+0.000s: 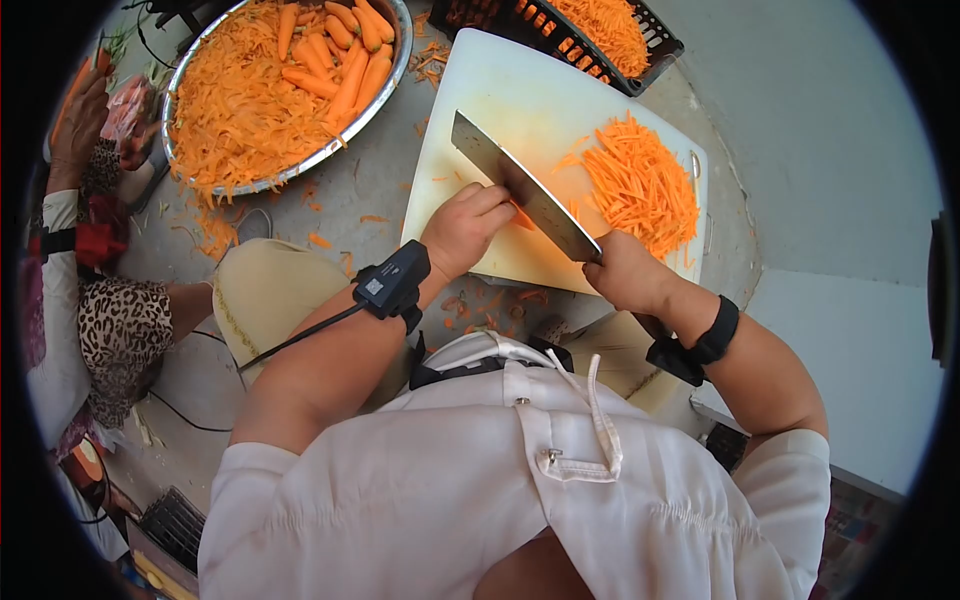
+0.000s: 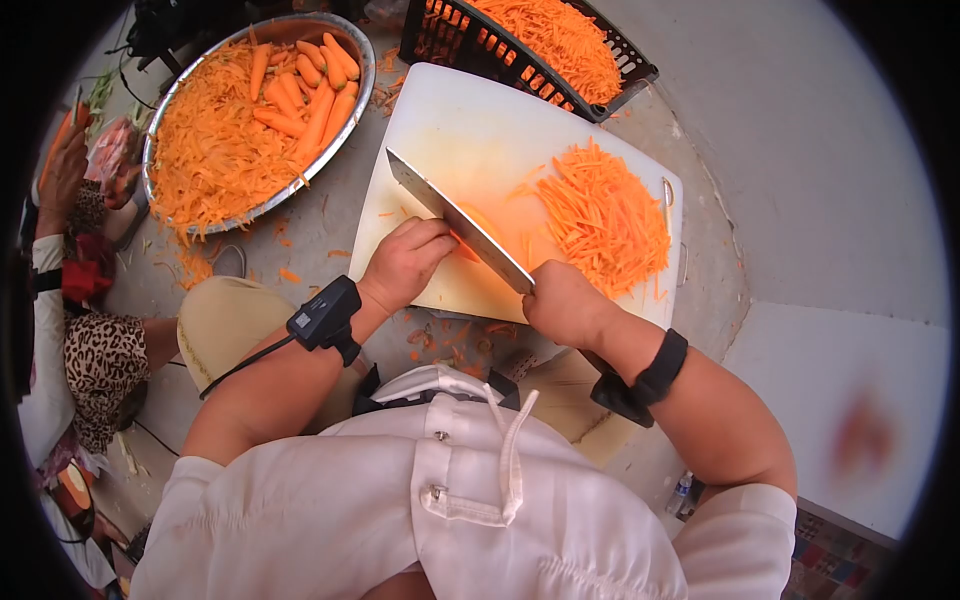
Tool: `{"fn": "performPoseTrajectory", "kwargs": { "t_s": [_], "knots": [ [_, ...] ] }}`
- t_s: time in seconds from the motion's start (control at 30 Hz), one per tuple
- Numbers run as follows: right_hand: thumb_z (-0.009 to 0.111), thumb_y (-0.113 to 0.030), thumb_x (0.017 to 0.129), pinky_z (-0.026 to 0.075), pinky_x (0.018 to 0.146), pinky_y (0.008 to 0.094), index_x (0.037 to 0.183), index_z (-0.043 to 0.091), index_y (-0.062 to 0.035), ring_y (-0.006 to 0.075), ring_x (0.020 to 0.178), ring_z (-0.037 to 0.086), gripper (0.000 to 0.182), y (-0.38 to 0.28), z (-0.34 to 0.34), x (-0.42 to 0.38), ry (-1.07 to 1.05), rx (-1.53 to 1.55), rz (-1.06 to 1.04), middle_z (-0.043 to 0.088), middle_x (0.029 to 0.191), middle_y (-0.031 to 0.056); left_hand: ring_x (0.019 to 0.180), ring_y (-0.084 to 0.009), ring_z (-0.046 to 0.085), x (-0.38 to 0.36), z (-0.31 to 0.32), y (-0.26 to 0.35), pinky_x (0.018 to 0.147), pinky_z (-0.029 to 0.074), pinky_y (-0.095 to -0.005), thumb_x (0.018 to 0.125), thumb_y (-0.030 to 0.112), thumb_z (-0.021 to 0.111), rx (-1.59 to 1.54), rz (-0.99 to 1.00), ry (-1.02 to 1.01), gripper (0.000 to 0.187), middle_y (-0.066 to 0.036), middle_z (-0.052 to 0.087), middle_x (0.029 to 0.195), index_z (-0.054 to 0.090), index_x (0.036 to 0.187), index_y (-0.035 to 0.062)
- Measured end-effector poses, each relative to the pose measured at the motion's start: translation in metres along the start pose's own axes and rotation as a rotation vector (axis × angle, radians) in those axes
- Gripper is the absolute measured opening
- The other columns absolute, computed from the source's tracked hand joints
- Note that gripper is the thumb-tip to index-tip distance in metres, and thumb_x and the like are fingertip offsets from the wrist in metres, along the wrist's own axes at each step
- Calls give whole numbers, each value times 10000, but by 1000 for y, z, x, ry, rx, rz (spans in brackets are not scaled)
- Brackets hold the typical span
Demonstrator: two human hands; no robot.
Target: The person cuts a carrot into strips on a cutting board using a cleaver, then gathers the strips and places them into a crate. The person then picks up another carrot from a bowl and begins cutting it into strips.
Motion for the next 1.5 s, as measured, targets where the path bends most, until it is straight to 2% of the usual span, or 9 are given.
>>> {"fn": "performPoseTrajectory", "kwargs": {
  "t_s": [0.1,0.33,0.53,0.6,0.73,0.8,1.0,1.3,1.5],
  "knots": [
    [509,-133,789,497,651,396,815,600,104,356,677,627,255,-4,-3,3,-42,9,71,597,686,261,809,-243,571,0,1,0,703,495,-310,667,-16,593,-5,-8,-13,204,-82,596,917,624,863,33],
    [519,-133,771,493,699,401,816,610,107,390,748,618,261,-10,5,27,-38,-46,21,600,743,289,786,-236,562,-1,1,0,685,490,-309,661,-21,598,-21,-10,7,210,-77,589,919,622,862,33],
    [518,-131,767,489,719,409,843,619,87,396,762,613,252,5,37,56,108,-2,-78,598,760,295,789,-231,553,0,0,1,688,482,-306,654,-19,614,0,-35,21,208,-55,580,902,627,847,55],
    [511,-117,811,478,473,343,891,597,52,240,512,598,207,13,46,55,253,45,-271,587,617,187,797,-231,553,3,-2,0,689,481,-306,650,-17,620,14,-28,23,209,-51,578,897,629,842,63],
    [525,-129,825,463,455,321,897,594,44,194,495,574,199,10,33,42,86,258,-126,560,586,132,803,-229,549,3,-1,-1,688,478,-308,640,-12,633,21,-16,40,206,-51,578,891,628,830,68],
    [533,-158,779,475,645,410,776,599,52,378,661,589,220,10,24,27,139,245,-119,588,691,254,803,-228,548,2,-2,-1,687,477,-307,638,-12,635,16,-1,50,206,-51,579,890,626,829,65],
    [538,-166,780,480,652,408,773,602,64,372,674,599,239,-6,0,-3,-2,168,48,591,686,254,830,-201,537,-1,1,-3,714,481,-297,658,16,591,36,-31,35,204,-22,579,910,625,843,94],
    [531,-159,774,488,711,416,820,619,82,394,762,612,261,3,10,9,63,-44,-20,598,763,292,822,-208,542,-1,2,-3,716,484,-297,673,22,573,25,-16,35,208,-28,581,909,630,863,86],
    [512,-132,773,490,718,411,833,621,89,396,783,614,253,-7,6,10,23,-13,37,599,781,298,805,-236,565,1,1,0,700,489,-305,660,-12,605,17,-27,14,195,-66,594,907,625,845,46]
  ]
}}
Point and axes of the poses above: each hand's wrist, its own x-axis towards the middle knuckle, its own z-axis out of the palm, y = z × x, the point moved 1 cm from there along x, towards the middle knuckle
